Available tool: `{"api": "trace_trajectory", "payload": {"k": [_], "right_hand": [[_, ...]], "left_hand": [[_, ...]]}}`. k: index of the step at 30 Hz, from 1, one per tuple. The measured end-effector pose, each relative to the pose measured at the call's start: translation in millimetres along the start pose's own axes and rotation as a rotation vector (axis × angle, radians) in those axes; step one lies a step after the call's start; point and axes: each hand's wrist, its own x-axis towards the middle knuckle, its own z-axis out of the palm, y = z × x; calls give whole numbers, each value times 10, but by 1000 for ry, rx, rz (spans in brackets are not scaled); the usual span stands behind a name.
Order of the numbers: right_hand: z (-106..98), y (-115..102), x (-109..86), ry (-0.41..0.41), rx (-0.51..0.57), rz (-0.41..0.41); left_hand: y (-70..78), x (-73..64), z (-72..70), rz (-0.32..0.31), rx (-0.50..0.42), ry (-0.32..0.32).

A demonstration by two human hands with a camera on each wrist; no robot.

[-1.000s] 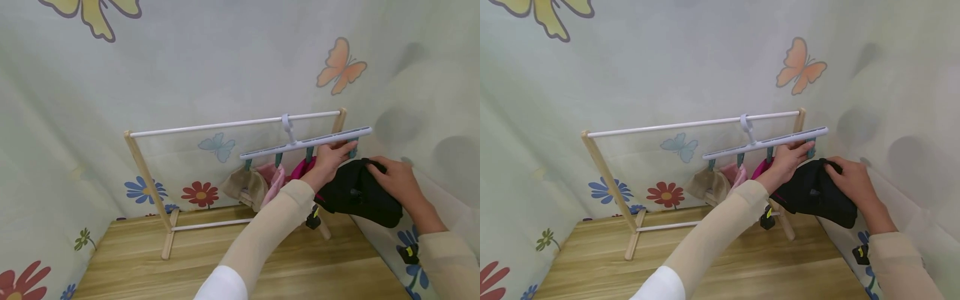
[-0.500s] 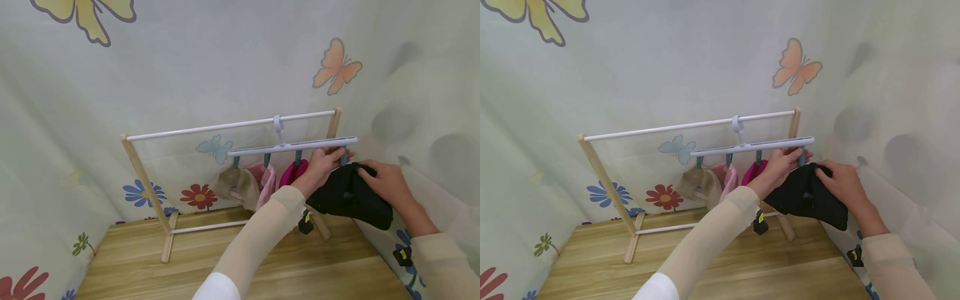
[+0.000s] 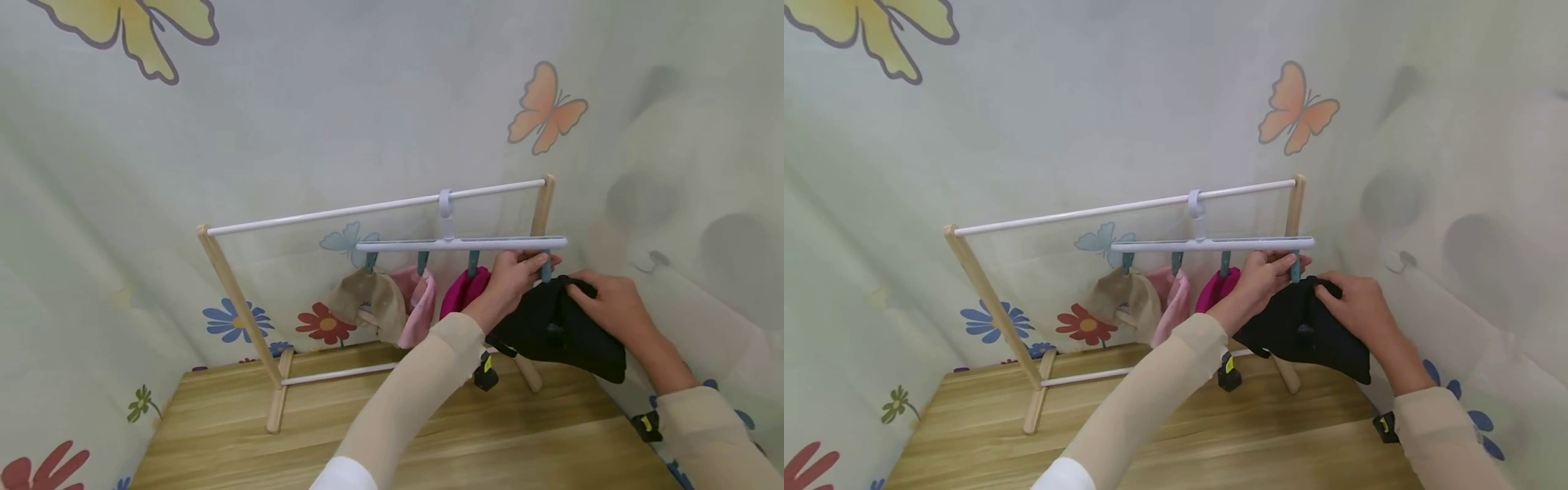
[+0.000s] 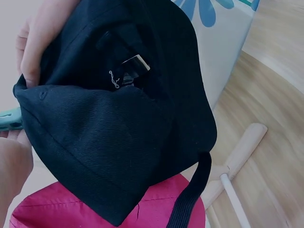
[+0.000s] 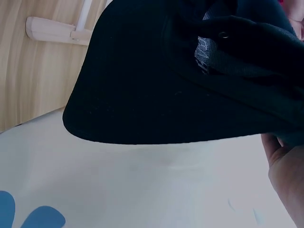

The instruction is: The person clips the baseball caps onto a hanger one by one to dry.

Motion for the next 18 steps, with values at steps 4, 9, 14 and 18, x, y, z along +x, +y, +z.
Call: {"api": "trace_trajectory", "payload": {"k": [4,9,14,18], "right_hand": [[26,-3,-15,-19,10,10],[25,-23,-29,-41,30,7],[8,-55,-37,-19,29,-32],[0,-73,-34,-26,21,-28]], "left_hand": [[-8,-32,-20,-3,4,-14],[3,-80,-20,-21,-6,-17],[18,-108,1,-24,-23,-11],[42,-121,10,-36,-18,-9]]}}
